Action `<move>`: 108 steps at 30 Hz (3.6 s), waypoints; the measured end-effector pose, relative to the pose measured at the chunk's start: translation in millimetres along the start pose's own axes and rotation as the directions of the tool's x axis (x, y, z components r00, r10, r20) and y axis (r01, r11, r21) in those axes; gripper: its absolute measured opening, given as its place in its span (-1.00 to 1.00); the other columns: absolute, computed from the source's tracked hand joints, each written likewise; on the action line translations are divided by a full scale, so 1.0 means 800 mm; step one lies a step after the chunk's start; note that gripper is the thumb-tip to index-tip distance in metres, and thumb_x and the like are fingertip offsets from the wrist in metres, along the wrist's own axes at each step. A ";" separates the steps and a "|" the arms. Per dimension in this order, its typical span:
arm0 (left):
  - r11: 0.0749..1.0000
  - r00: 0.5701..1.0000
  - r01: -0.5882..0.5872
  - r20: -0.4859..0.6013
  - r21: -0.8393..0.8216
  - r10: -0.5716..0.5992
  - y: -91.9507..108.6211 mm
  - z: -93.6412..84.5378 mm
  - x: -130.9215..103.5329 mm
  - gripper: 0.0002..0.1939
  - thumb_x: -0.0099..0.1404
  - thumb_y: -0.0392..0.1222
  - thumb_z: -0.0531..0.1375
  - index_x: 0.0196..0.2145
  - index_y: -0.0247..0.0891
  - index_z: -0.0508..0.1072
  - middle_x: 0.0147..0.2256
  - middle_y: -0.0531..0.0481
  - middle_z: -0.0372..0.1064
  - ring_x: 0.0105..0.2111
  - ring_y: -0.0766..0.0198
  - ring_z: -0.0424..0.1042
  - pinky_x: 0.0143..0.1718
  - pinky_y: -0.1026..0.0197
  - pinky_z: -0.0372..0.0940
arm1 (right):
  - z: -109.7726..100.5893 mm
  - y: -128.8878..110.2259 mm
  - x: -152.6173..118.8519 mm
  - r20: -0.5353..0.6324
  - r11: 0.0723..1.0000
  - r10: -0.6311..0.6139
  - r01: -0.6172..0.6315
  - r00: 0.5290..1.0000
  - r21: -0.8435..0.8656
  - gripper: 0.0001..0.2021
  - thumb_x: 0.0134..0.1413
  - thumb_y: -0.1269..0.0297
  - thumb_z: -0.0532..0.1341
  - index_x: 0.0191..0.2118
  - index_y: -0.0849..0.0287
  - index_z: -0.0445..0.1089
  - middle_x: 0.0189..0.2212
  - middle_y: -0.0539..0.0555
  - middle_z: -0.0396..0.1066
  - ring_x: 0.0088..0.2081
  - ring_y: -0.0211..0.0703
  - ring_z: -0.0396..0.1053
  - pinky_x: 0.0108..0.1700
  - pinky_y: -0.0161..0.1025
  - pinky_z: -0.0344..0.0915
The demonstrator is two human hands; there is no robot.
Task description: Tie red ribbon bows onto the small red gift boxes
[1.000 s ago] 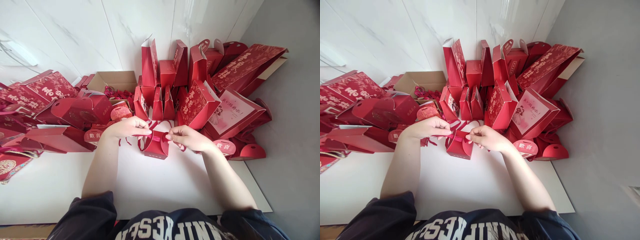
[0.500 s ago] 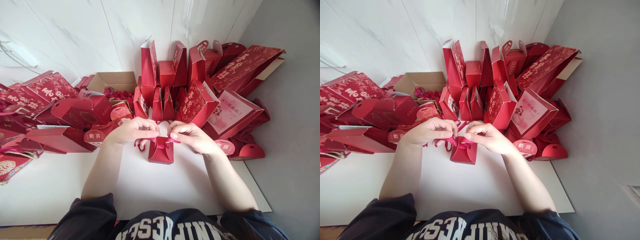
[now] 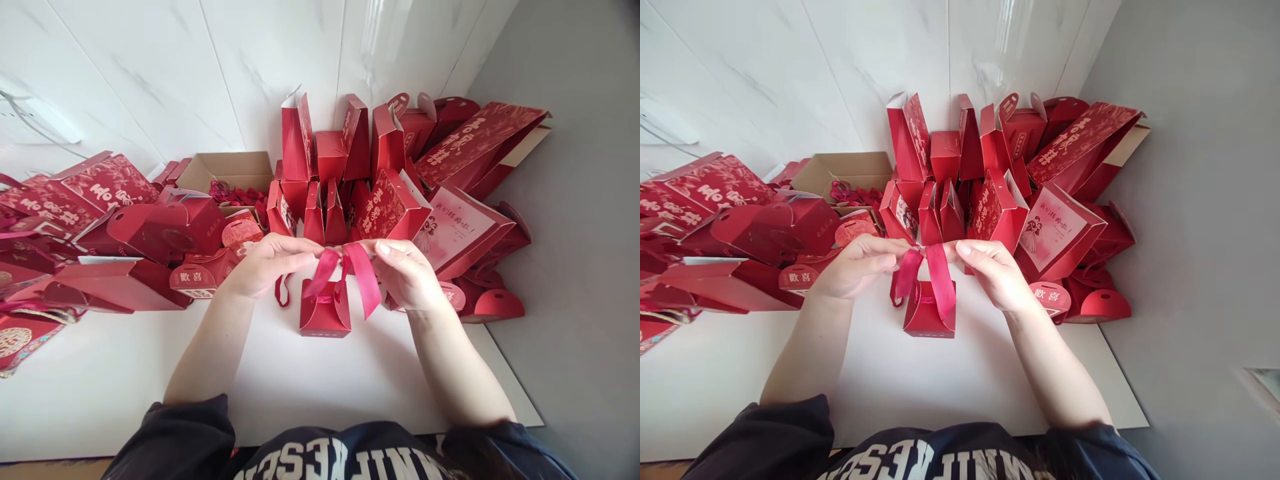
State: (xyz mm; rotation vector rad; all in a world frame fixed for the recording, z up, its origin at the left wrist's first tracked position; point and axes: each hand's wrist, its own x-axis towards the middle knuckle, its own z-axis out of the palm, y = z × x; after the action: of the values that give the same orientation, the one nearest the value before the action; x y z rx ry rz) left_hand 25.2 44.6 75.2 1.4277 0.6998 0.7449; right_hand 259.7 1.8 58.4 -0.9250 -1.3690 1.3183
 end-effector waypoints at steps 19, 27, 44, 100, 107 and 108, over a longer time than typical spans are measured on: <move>0.904 0.892 -0.367 -0.193 0.219 0.409 0.040 0.056 0.011 -0.82 0.23 -0.17 0.31 -0.19 -0.16 0.64 -0.15 -0.07 0.57 -0.08 0.11 0.52 0.02 0.08 0.39 | 0.028 -0.044 0.011 -0.308 0.909 -0.411 0.360 0.858 -0.210 -0.83 0.04 0.14 0.38 -0.28 0.09 0.59 -0.30 0.03 0.60 -0.24 -0.07 0.54 -0.12 -0.13 0.48; 0.896 0.875 -0.364 -0.239 0.253 0.422 0.035 0.059 0.010 -0.82 0.23 -0.18 0.32 -0.19 -0.21 0.56 -0.21 -0.05 0.55 -0.15 0.20 0.51 -0.09 0.17 0.39 | 0.041 -0.053 0.012 -0.410 0.914 -0.398 0.318 0.821 -0.251 -0.82 0.02 0.13 0.38 -0.37 0.14 0.57 -0.40 0.05 0.58 -0.33 -0.09 0.52 -0.26 -0.16 0.49; 0.689 0.957 -0.290 0.190 0.665 0.219 -0.092 0.025 0.031 -0.55 0.06 0.04 0.41 -0.10 -0.14 0.53 0.13 -0.12 0.34 0.18 -0.05 0.23 0.25 -0.10 0.06 | 0.038 -0.048 0.007 -0.331 0.923 -0.377 0.320 0.865 -0.214 -0.83 0.04 0.16 0.37 -0.43 0.13 0.50 -0.48 0.01 0.51 -0.41 -0.17 0.46 -0.41 -0.26 0.39; 0.948 0.958 0.143 0.201 0.285 -0.205 -0.065 0.019 0.010 -0.66 0.30 0.07 0.21 -0.22 -0.29 0.40 -0.32 -0.07 0.52 -0.50 0.31 0.51 -0.51 0.31 0.37 | 0.034 -0.037 0.003 -0.349 0.872 -0.489 0.456 0.799 -0.177 -0.84 0.00 0.15 0.41 -0.38 0.11 0.54 -0.50 -0.03 0.52 -0.45 -0.24 0.46 -0.42 -0.30 0.41; 0.951 0.960 0.243 0.096 0.190 -0.265 -0.083 0.034 0.023 -0.63 0.32 0.11 0.18 -0.23 -0.31 0.37 -0.41 -0.06 0.49 -0.46 0.23 0.56 -0.45 0.24 0.44 | 0.031 -0.041 0.003 -0.227 0.881 -0.472 0.466 0.852 -0.082 -0.88 0.02 0.16 0.39 -0.30 0.03 0.60 -0.38 0.02 0.59 -0.36 -0.09 0.54 -0.26 -0.10 0.53; 0.947 0.960 0.249 0.079 0.201 -0.269 -0.082 0.037 0.024 -0.65 0.31 0.09 0.18 -0.24 -0.31 0.38 -0.41 -0.06 0.49 -0.47 0.22 0.56 -0.47 0.24 0.43 | 0.031 -0.042 0.003 -0.186 0.882 -0.471 0.467 0.862 -0.067 -0.89 0.01 0.20 0.40 -0.29 0.03 0.60 -0.36 0.02 0.59 -0.35 -0.09 0.55 -0.25 -0.09 0.54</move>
State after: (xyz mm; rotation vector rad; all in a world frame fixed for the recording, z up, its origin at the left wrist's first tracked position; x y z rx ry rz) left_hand 62.5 41.8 10.7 1.4984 0.8743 0.4019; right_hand 238.9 -5.5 93.9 -0.6544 -1.3436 0.8184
